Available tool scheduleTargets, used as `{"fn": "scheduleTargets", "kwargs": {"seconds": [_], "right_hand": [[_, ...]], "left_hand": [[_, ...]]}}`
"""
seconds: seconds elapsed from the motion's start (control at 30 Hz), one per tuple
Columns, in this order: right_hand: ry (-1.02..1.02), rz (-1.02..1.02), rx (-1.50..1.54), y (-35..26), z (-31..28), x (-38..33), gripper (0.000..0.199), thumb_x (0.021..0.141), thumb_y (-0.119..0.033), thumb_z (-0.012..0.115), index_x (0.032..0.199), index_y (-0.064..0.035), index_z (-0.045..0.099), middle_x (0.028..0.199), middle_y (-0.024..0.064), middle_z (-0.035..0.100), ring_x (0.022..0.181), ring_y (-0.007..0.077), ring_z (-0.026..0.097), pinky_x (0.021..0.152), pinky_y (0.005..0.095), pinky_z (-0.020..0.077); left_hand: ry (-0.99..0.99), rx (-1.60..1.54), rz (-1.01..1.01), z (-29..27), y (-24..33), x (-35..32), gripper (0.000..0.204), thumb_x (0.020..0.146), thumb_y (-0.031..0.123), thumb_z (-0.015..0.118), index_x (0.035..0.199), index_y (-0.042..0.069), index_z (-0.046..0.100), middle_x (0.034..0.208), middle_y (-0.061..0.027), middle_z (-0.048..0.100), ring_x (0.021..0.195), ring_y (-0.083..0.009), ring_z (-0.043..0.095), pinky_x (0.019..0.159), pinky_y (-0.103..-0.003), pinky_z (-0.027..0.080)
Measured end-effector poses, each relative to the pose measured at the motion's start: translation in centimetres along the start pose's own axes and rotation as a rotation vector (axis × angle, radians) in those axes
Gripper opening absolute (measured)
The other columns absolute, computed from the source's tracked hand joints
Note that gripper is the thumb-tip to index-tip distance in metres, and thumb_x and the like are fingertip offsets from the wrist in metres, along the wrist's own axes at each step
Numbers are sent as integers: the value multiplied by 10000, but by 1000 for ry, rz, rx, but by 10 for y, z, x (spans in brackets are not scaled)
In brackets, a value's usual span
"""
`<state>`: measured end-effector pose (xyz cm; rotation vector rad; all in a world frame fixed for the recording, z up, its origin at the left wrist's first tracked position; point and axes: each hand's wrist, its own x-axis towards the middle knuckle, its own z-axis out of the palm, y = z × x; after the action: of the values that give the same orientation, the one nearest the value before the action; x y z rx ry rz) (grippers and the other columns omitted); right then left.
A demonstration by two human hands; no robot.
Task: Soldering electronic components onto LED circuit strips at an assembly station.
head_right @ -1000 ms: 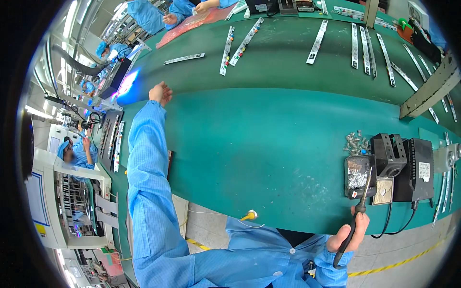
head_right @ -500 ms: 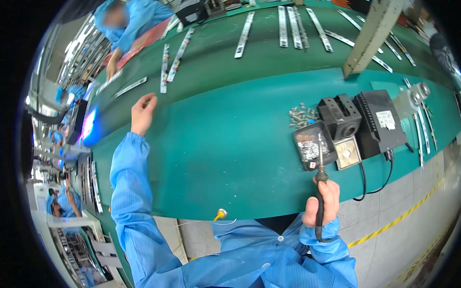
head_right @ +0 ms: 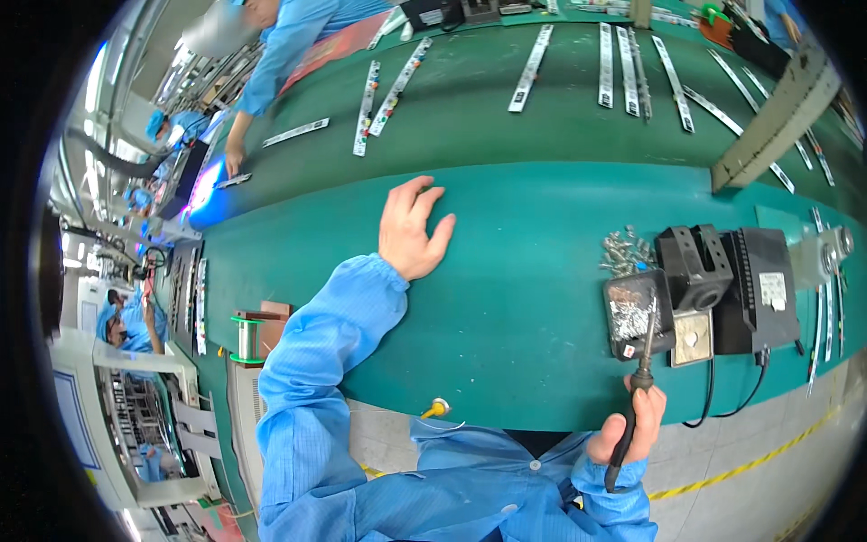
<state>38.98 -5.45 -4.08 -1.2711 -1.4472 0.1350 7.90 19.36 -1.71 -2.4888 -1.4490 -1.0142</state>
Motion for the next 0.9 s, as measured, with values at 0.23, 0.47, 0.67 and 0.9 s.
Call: {"fn": "scheduleTargets", "kwargs": {"seconds": [0.23,0.47,0.67,0.9], "right_hand": [[7,8,-12,3,3,-1,442,993,-240,502,1326,50,486,1206,263,557,1042,331,580,930,448,464],[18,-2,-36,5,4,-1,443,987,-233,507,1320,59,491,1223,255,554,1060,340,593,932,450,475],[43,29,-10,3,7,2,429,971,-204,513,1290,84,519,1223,240,569,1073,342,612,949,449,479],[83,28,42,8,9,0,420,949,-157,514,1280,102,519,1220,235,572,1072,342,616,961,448,482]], "left_hand": [[-14,6,-19,-3,0,-1,372,780,171,710,1095,-8,623,1219,-205,547,1109,-375,532,934,-469,456],[-23,1,-36,-2,3,-1,365,785,175,696,1086,-18,622,1221,-215,546,1126,-373,523,944,-473,448],[-16,18,-58,0,3,-3,371,792,201,685,1077,-31,628,1224,-223,544,1137,-370,518,964,-477,437],[-22,30,-87,1,4,-2,389,790,221,691,1078,-34,631,1225,-222,539,1152,-363,506,976,-467,430]]}}
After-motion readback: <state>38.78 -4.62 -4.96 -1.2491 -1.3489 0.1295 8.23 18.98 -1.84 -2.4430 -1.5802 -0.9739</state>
